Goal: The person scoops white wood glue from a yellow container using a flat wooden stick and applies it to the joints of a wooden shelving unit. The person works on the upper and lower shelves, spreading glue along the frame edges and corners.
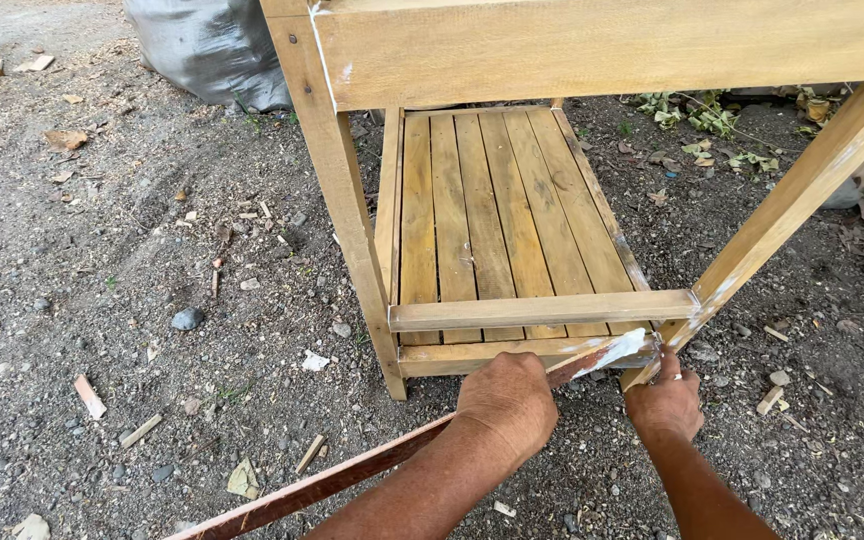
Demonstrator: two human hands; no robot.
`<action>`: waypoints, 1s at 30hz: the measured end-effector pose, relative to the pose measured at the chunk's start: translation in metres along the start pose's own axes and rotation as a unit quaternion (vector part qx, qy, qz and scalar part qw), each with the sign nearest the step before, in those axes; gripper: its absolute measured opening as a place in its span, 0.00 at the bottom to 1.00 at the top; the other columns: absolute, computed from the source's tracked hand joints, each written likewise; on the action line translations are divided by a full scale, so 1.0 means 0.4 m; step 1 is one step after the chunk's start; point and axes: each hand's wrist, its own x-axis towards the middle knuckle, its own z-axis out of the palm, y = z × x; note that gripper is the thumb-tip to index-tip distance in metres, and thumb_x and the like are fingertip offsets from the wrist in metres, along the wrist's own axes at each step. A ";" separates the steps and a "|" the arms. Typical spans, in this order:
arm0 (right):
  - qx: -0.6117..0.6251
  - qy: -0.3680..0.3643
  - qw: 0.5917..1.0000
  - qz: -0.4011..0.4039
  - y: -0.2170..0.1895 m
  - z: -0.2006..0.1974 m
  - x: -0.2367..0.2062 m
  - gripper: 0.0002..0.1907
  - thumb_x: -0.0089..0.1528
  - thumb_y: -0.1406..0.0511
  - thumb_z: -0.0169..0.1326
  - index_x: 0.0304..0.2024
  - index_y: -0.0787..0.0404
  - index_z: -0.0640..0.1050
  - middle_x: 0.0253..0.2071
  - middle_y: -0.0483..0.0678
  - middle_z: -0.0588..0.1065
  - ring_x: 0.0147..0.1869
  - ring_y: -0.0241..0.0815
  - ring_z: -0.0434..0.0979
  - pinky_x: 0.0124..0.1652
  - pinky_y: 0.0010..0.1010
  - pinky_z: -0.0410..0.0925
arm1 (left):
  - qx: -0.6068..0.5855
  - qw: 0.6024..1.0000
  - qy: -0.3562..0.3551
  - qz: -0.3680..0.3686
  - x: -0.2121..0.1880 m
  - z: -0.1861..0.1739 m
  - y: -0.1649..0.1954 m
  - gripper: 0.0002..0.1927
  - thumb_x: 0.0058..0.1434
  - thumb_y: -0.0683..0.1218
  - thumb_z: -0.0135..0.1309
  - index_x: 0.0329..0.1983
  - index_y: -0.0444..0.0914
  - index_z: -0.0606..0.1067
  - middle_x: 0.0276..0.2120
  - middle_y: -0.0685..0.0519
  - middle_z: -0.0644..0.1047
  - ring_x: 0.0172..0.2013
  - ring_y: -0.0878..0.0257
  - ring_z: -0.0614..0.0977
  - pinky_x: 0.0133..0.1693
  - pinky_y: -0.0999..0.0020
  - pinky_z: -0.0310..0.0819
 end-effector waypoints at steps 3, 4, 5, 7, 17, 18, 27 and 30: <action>-0.003 0.025 1.000 0.003 0.011 0.008 0.000 0.34 0.65 0.51 0.56 0.72 0.46 0.66 0.70 0.59 0.64 0.66 0.59 0.74 0.60 0.48 0.67 | 0.000 1.000 0.017 0.008 0.001 0.000 0.000 0.14 0.67 0.45 0.52 0.49 0.30 0.73 0.38 0.39 0.78 0.42 0.53 0.85 0.46 0.56 0.82; -0.010 0.033 0.999 -0.017 0.012 0.009 0.004 0.35 0.63 0.53 0.55 0.73 0.44 0.65 0.69 0.58 0.65 0.65 0.57 0.75 0.60 0.47 0.68 | 0.001 1.000 0.014 0.009 0.001 0.000 0.000 0.14 0.67 0.45 0.52 0.49 0.29 0.73 0.38 0.39 0.79 0.42 0.53 0.85 0.46 0.56 0.83; -0.016 0.040 0.998 -0.038 0.012 0.008 0.009 0.37 0.62 0.55 0.55 0.75 0.43 0.64 0.68 0.58 0.66 0.65 0.56 0.76 0.61 0.46 0.68 | 0.002 1.000 0.011 0.009 0.000 0.000 0.000 0.14 0.68 0.44 0.51 0.50 0.29 0.73 0.38 0.39 0.79 0.42 0.53 0.85 0.46 0.56 0.83; -0.054 0.026 0.996 -0.065 0.002 0.004 0.020 0.39 0.62 0.56 0.54 0.76 0.37 0.61 0.68 0.55 0.66 0.64 0.53 0.76 0.61 0.45 0.68 | 0.004 1.000 0.010 0.008 0.000 -0.002 -0.001 0.14 0.67 0.44 0.51 0.50 0.28 0.73 0.38 0.38 0.79 0.42 0.52 0.85 0.46 0.56 0.83; -0.192 -0.093 0.977 -0.031 -0.004 -0.026 0.041 0.43 0.65 0.47 0.51 0.79 0.27 0.47 0.67 0.54 0.67 0.62 0.51 0.78 0.56 0.43 0.73 | -0.008 1.000 0.023 0.007 0.008 0.002 -0.005 0.15 0.66 0.46 0.52 0.50 0.29 0.73 0.39 0.38 0.79 0.42 0.49 0.85 0.46 0.55 0.83; -0.192 -0.099 0.976 -0.026 -0.001 -0.026 0.043 0.42 0.66 0.48 0.50 0.80 0.28 0.48 0.66 0.54 0.70 0.61 0.50 0.80 0.55 0.43 0.75 | -0.006 0.999 0.029 0.011 0.010 0.004 -0.002 0.15 0.66 0.46 0.52 0.50 0.29 0.73 0.40 0.37 0.79 0.42 0.49 0.85 0.46 0.54 0.82; -0.186 -0.046 0.977 -0.097 -0.011 0.001 0.037 0.43 0.65 0.57 0.49 0.79 0.44 0.48 0.73 0.54 0.61 0.59 0.50 0.80 0.50 0.42 0.76 | -0.007 1.000 0.021 0.016 0.019 0.010 0.001 0.14 0.67 0.45 0.51 0.48 0.29 0.73 0.38 0.38 0.79 0.42 0.50 0.85 0.46 0.55 0.83; -0.249 -0.142 0.956 -0.060 -0.022 -0.004 0.043 0.52 0.64 0.55 0.53 0.82 0.42 0.38 0.73 0.56 0.59 0.60 0.52 0.80 0.54 0.41 0.75 | -0.001 1.000 0.025 0.003 0.022 0.009 0.006 0.13 0.65 0.44 0.52 0.47 0.30 0.75 0.38 0.38 0.79 0.42 0.50 0.85 0.47 0.56 0.82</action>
